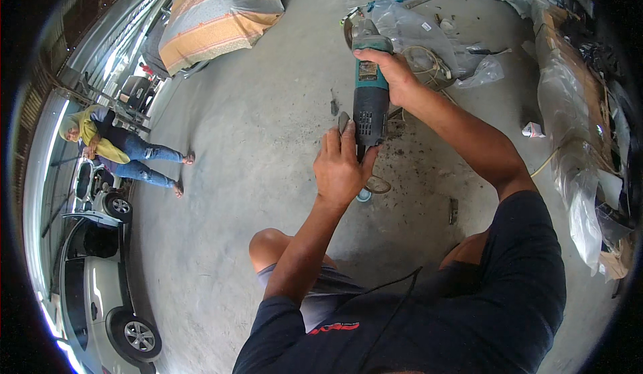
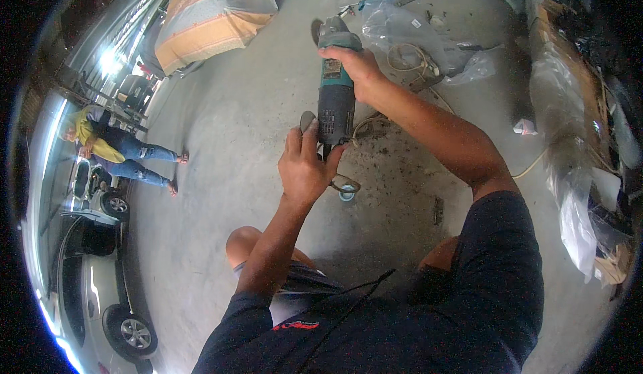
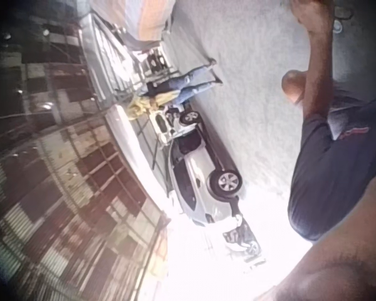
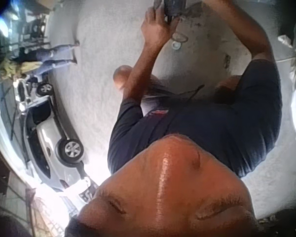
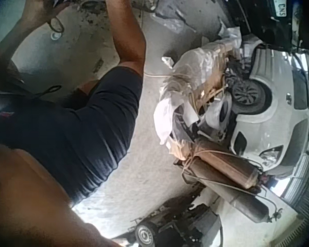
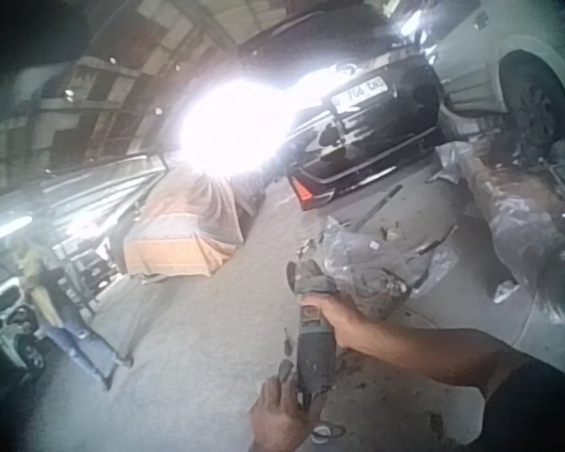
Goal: Sanding a car body panel and preparing a small automotive component in a workshop.
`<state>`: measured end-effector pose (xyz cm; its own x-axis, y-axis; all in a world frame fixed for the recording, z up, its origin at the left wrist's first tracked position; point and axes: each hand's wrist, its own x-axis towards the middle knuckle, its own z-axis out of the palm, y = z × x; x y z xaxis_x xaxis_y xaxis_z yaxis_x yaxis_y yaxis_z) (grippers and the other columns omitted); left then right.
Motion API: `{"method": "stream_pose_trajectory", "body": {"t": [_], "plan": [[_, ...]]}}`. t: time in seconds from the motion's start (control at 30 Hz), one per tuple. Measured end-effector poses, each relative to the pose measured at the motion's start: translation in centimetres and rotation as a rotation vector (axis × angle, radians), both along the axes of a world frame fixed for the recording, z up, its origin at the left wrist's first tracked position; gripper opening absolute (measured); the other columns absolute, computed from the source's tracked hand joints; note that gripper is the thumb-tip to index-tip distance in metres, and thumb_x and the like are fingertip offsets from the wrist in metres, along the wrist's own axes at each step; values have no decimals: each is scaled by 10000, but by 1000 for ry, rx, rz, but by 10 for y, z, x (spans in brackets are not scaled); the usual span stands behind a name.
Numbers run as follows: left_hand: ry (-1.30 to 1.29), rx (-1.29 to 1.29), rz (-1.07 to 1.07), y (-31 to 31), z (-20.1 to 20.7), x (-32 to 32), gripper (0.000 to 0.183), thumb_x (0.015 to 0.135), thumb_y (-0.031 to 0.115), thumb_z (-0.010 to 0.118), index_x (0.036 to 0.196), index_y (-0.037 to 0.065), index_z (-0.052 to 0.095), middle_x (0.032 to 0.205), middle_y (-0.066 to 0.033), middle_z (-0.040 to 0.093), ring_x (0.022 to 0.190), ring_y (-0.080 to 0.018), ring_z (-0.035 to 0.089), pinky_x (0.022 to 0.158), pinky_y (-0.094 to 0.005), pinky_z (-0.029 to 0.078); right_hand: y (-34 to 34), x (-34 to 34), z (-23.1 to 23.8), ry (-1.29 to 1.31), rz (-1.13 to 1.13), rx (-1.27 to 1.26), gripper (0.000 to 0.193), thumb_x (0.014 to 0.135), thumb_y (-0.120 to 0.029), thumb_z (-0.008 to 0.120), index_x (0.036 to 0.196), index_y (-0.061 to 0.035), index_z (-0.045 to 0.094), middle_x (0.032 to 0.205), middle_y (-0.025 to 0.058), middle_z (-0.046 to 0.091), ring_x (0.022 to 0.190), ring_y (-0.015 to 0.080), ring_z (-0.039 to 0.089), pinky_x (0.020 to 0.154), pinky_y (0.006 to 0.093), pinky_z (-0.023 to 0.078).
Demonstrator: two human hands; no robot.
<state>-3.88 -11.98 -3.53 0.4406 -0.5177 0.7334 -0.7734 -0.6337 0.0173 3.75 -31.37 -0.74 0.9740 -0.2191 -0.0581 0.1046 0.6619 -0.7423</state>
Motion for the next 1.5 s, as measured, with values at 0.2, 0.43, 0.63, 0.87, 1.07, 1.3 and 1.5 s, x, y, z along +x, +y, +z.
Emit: {"method": "stream_pose_trajectory", "body": {"t": [0.2,0.43,0.63,0.87,1.07,1.3,1.5], "plan": [[38,-54,-54,2,-4,-4,560,694,218,817,1148,4,570,952,-153,557,715,-278,613,558,-365,509,-4,1,-6,4,38,-34,339,693,-225,787,937,-95,591,806,29,592,695,166,590,618,368,512],[633,-392,-111,43,-5,12,317,896,212,649,1138,8,641,803,-59,581,577,-82,443,535,-246,386,-24,-5,-9,-87,180,-28,331,740,-289,754,937,-75,596,825,75,636,710,203,651,653,364,544],[1148,-615,115,53,-11,19,348,966,320,549,998,14,711,620,41,494,584,-64,424,525,-234,335,-60,-21,-18,-143,272,-39,386,814,-319,656,1041,-17,582,898,118,656,759,240,660,705,356,546],[1091,-259,-204,15,-19,5,381,922,335,603,1038,-20,672,853,-87,690,727,-131,599,649,-282,470,-47,-25,-33,-273,391,29,488,825,-372,598,1116,16,552,973,128,636,825,240,646,727,355,539],[1010,-211,-156,-7,-9,-2,594,731,490,749,953,-57,675,858,-209,672,790,-301,648,735,-370,506,-22,-26,-27,-367,463,24,501,799,-358,620,1114,25,553,974,143,644,808,254,658,704,361,546],[830,-116,-199,-12,3,-10,482,644,397,810,904,9,693,899,-173,662,838,-341,662,770,-383,516,8,-20,-27,-369,550,39,469,788,-301,650,1117,17,549,968,146,643,803,253,656,700,358,551],[799,-245,-105,-7,-3,-12,417,630,351,803,864,21,700,908,-173,664,790,-303,663,739,-384,525,21,-28,-4,-320,514,-3,484,781,-310,694,1127,-6,547,957,124,648,807,227,652,702,349,549]]}}
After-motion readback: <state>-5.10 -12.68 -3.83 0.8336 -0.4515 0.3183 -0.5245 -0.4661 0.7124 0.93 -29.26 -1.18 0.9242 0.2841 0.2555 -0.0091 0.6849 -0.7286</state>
